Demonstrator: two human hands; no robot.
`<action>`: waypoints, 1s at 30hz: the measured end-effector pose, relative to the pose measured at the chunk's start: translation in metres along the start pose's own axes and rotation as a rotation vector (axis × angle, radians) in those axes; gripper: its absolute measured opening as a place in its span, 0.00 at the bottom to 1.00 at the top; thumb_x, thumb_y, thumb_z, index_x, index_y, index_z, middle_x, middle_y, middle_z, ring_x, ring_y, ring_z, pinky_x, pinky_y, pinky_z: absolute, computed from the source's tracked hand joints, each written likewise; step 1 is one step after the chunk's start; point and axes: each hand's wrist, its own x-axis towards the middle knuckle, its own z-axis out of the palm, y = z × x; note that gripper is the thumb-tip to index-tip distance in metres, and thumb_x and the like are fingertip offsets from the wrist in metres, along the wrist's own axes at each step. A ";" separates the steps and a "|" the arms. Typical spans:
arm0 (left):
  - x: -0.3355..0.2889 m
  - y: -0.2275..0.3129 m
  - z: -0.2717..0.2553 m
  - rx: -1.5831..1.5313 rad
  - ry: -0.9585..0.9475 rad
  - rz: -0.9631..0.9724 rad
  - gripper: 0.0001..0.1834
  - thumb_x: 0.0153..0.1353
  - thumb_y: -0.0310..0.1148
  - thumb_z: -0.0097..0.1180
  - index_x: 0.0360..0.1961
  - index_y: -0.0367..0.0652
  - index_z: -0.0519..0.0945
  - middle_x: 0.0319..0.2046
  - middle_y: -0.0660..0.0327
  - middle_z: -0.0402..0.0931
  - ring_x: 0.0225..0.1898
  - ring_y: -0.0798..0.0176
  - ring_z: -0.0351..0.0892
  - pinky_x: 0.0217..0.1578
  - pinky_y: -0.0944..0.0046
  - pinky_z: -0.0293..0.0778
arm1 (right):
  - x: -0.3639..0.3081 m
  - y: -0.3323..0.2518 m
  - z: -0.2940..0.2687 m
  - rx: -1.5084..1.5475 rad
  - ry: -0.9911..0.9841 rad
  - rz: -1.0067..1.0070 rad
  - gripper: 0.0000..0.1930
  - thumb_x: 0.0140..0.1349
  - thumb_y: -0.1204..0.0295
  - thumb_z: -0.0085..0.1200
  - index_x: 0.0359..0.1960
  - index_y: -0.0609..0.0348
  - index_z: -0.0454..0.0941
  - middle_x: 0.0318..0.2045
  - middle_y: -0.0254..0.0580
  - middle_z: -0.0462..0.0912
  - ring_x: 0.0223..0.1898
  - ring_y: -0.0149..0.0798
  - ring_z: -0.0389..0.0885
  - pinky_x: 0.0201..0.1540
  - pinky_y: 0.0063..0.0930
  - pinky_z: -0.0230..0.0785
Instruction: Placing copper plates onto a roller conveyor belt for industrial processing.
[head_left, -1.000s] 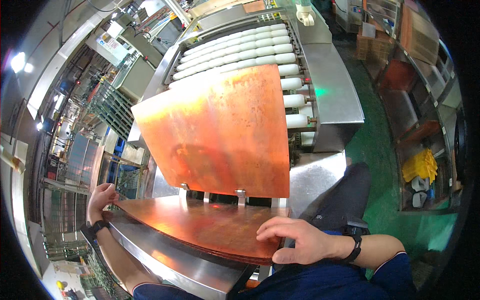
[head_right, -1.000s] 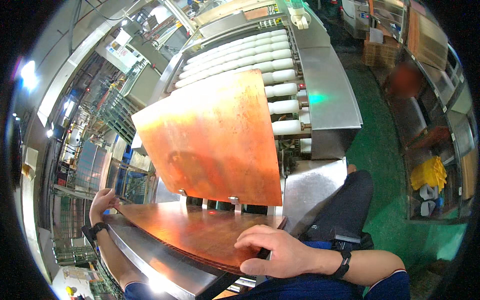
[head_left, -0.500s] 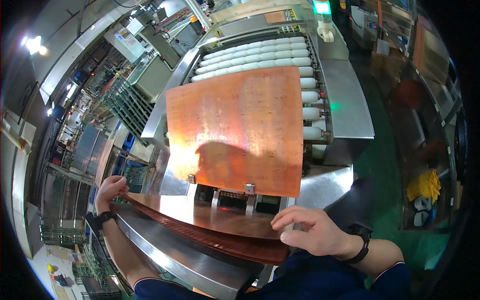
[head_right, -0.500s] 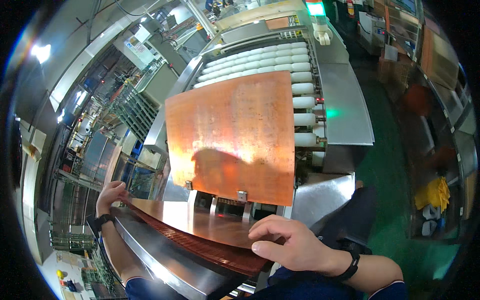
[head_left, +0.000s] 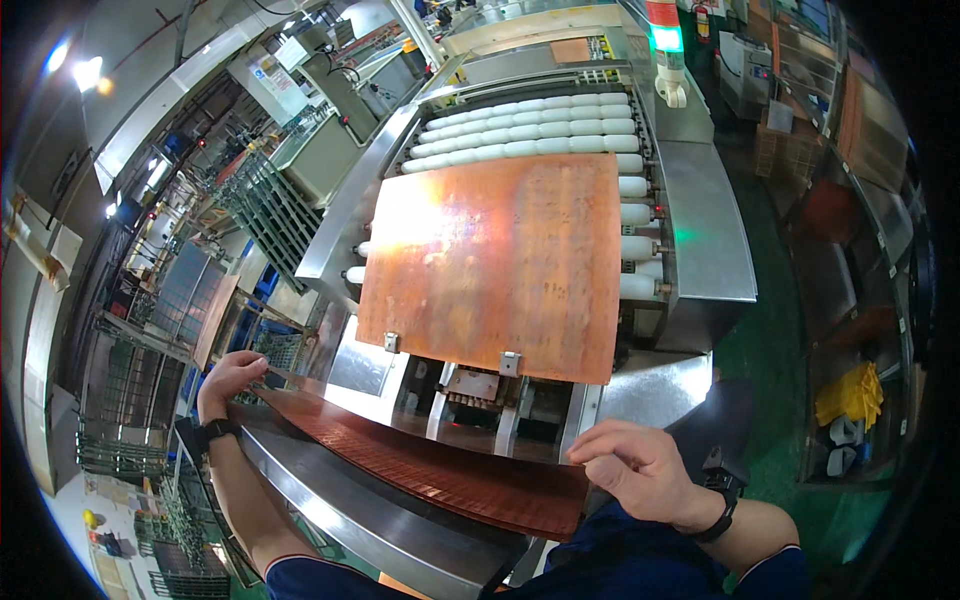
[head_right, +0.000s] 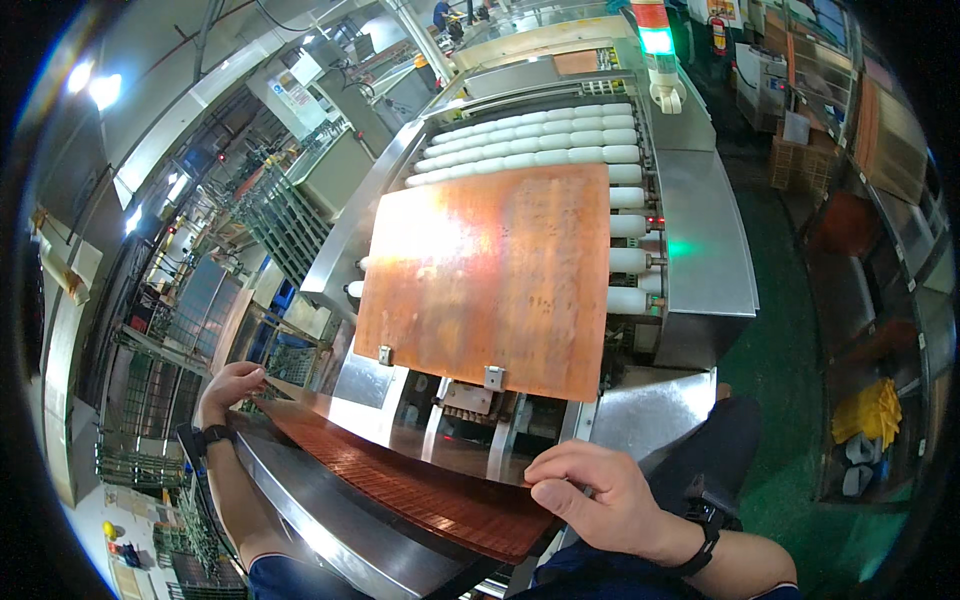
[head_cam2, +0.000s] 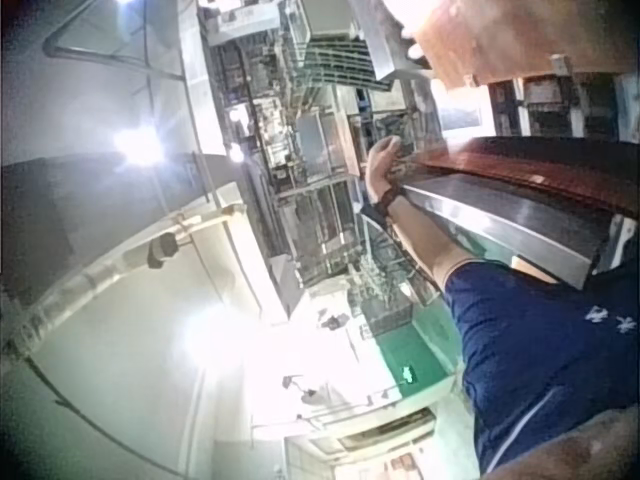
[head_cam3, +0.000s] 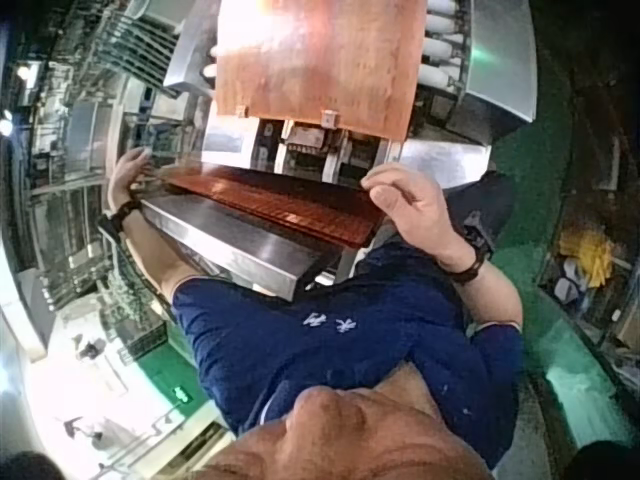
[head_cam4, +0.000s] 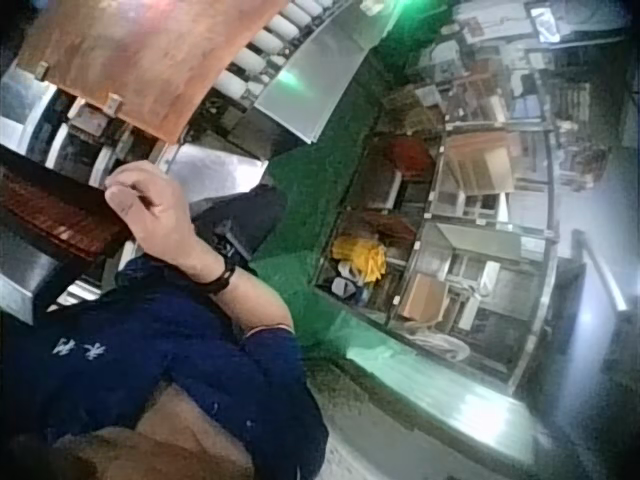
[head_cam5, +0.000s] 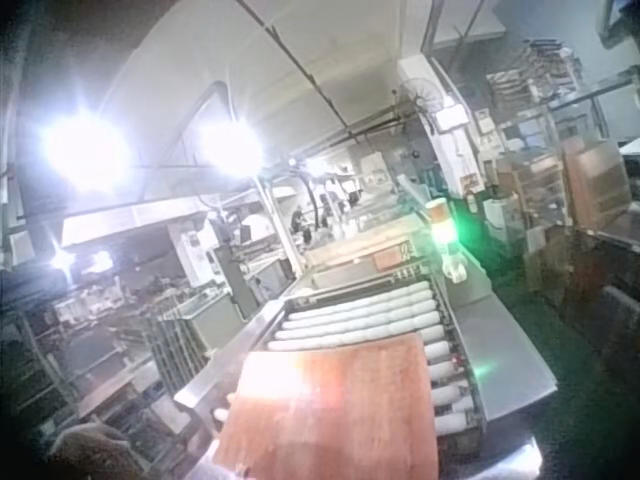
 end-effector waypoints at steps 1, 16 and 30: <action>-0.001 0.004 0.002 -0.035 -0.015 -0.018 0.21 0.68 0.46 0.60 0.48 0.38 0.83 0.36 0.62 0.83 0.37 0.67 0.81 0.38 0.64 0.78 | 0.000 0.000 0.000 -0.054 0.009 -0.068 0.11 0.68 0.68 0.60 0.43 0.64 0.82 0.41 0.48 0.84 0.39 0.41 0.84 0.43 0.28 0.74; -0.005 0.015 0.006 -0.047 -0.003 0.015 0.18 0.67 0.44 0.59 0.38 0.36 0.82 0.31 0.61 0.83 0.32 0.67 0.83 0.35 0.63 0.80 | 0.012 0.028 0.011 -0.451 0.045 -0.341 0.06 0.59 0.74 0.65 0.36 0.61 0.83 0.32 0.43 0.85 0.33 0.47 0.84 0.35 0.35 0.76; -0.005 0.011 0.009 -0.070 0.038 -0.006 0.16 0.65 0.42 0.59 0.36 0.36 0.83 0.28 0.61 0.83 0.29 0.66 0.83 0.32 0.64 0.79 | -0.011 0.075 0.002 -0.495 0.001 -0.225 0.07 0.63 0.71 0.62 0.40 0.59 0.83 0.37 0.43 0.86 0.38 0.48 0.84 0.40 0.37 0.77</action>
